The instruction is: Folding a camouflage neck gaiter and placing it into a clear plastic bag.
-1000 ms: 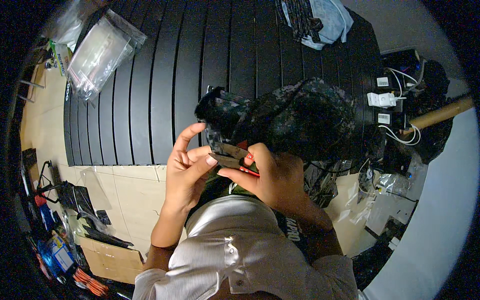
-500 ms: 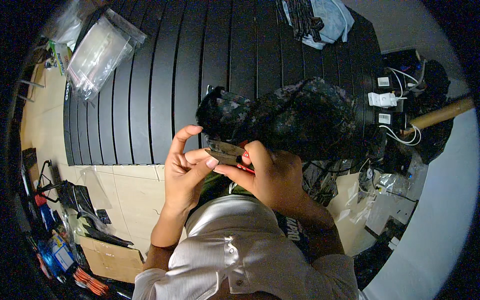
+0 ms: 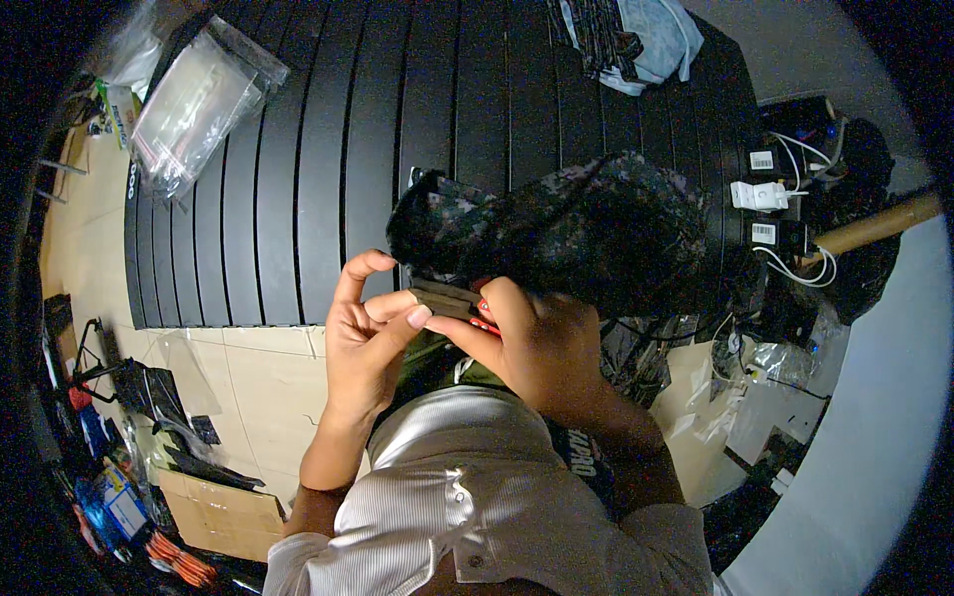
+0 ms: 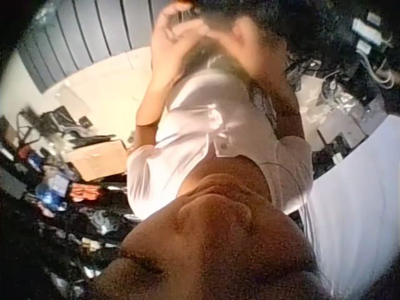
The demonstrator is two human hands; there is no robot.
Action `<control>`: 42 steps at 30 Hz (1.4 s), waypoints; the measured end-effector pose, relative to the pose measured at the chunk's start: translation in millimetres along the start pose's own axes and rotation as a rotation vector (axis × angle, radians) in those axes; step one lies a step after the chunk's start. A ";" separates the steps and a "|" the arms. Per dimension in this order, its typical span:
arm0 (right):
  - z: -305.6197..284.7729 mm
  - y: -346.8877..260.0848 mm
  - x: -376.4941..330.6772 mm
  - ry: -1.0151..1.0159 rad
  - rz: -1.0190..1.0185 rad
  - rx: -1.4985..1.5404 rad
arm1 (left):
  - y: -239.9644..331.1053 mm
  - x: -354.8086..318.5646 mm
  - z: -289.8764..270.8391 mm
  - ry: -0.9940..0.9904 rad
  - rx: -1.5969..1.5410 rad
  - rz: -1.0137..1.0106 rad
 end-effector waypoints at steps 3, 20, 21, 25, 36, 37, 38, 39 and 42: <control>-0.5 3.3 -0.7 -0.017 -0.058 -0.074 | 1.4 1.8 3.0 0.040 -0.039 -0.044; -45.1 111.0 -24.6 0.457 0.520 -0.127 | 6.9 4.5 -20.1 0.295 0.153 0.061; -49.1 124.1 -31.9 0.488 0.536 -0.144 | 8.4 7.4 -25.9 0.317 0.105 0.114; -55.4 172.0 -56.4 0.658 0.612 -0.206 | 27.2 19.0 -42.7 0.459 0.152 0.319; -41.8 241.4 -67.9 0.678 0.508 -0.550 | 58.9 16.9 -62.4 0.622 0.148 0.447; -41.0 244.1 -69.3 0.690 0.461 -0.624 | 59.0 15.0 -63.4 0.608 0.158 0.440; -40.1 244.1 -67.2 0.699 0.408 -0.695 | 61.3 13.2 -64.6 0.600 0.168 0.436; -39.5 243.7 -64.9 0.700 0.406 -0.690 | 63.5 12.6 -64.8 0.602 0.172 0.440; -38.3 241.9 -62.3 0.684 0.464 -0.583 | 65.4 13.6 -66.7 0.601 0.185 0.438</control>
Point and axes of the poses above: each hand's wrist, its own x-axis towards the middle knuckle, its own z-axis out of the palm, y = z × x, the point moved 1 cm from there along x, towards the middle knuckle, and after that the axes turned 3 degrees about x, right-handed, at the moved point
